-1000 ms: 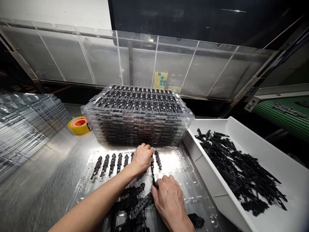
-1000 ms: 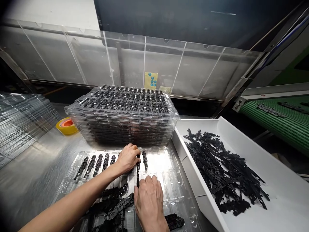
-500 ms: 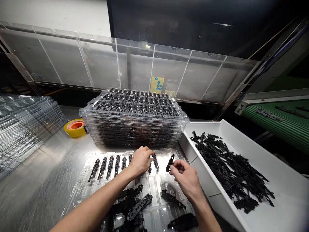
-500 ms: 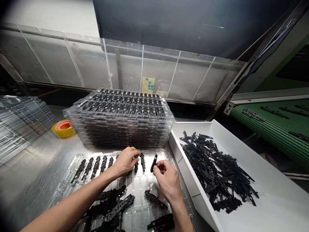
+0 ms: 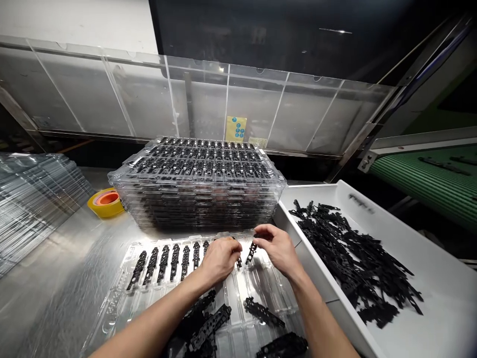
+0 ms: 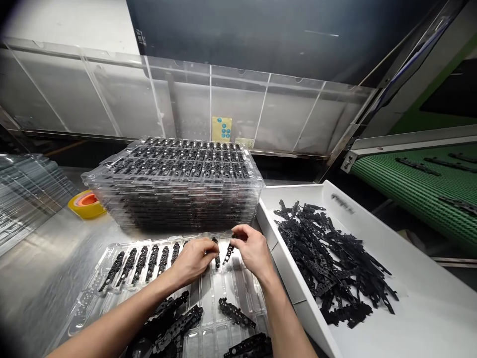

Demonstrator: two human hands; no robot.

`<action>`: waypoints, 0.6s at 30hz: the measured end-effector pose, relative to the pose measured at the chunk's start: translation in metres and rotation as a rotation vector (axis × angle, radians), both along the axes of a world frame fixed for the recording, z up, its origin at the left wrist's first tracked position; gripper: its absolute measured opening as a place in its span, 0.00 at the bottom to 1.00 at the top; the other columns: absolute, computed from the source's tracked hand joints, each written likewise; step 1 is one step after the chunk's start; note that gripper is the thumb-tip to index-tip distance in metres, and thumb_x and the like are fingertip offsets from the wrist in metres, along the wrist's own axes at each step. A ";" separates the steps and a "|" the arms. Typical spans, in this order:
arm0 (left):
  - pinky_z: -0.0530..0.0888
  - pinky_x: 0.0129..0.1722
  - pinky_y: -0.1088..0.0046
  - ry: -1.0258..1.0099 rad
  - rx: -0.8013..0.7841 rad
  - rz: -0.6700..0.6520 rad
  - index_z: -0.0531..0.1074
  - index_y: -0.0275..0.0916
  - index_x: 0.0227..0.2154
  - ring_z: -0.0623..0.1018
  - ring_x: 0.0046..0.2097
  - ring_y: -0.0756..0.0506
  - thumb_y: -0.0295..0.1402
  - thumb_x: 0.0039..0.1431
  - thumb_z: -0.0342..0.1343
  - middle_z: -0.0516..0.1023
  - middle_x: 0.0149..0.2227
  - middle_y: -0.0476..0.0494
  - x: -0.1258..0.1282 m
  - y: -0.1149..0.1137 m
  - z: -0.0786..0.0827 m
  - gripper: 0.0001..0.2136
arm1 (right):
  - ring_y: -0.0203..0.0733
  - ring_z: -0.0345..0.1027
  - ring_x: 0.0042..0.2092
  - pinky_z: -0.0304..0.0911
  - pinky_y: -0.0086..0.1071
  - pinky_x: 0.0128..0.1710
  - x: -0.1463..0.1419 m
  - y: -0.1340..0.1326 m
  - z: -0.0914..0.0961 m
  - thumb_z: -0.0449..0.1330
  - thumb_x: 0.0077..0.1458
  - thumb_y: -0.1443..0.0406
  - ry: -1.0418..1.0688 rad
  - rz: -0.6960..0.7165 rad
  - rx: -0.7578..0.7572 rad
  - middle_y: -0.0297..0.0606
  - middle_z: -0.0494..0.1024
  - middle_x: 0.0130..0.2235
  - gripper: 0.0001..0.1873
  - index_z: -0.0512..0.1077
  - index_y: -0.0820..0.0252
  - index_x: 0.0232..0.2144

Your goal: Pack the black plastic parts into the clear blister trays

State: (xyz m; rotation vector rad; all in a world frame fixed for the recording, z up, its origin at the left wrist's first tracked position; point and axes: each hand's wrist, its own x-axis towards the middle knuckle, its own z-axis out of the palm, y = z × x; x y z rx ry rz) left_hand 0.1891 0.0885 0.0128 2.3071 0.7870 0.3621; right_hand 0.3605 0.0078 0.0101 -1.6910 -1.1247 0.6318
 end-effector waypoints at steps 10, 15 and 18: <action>0.66 0.45 0.63 0.214 0.251 0.031 0.75 0.40 0.37 0.67 0.47 0.40 0.28 0.49 0.59 0.73 0.43 0.42 0.008 0.003 -0.017 0.11 | 0.38 0.72 0.35 0.67 0.31 0.37 0.005 0.028 0.006 0.59 0.47 0.67 -0.117 0.181 -0.058 0.34 0.78 0.34 0.11 0.75 0.58 0.36; 0.67 0.44 0.64 0.244 0.276 0.036 0.74 0.41 0.36 0.67 0.46 0.40 0.26 0.49 0.57 0.73 0.42 0.42 0.008 0.004 -0.018 0.11 | 0.37 0.72 0.34 0.67 0.29 0.35 0.000 0.031 -0.003 0.58 0.50 0.68 -0.210 0.203 -0.067 0.33 0.79 0.34 0.10 0.75 0.59 0.36; 0.66 0.45 0.64 0.244 0.292 0.030 0.73 0.41 0.37 0.67 0.46 0.40 0.27 0.49 0.58 0.73 0.42 0.42 0.008 0.004 -0.019 0.11 | 0.40 0.71 0.39 0.65 0.34 0.42 -0.007 0.028 -0.014 0.60 0.48 0.72 -0.347 0.203 -0.063 0.35 0.79 0.38 0.12 0.76 0.58 0.37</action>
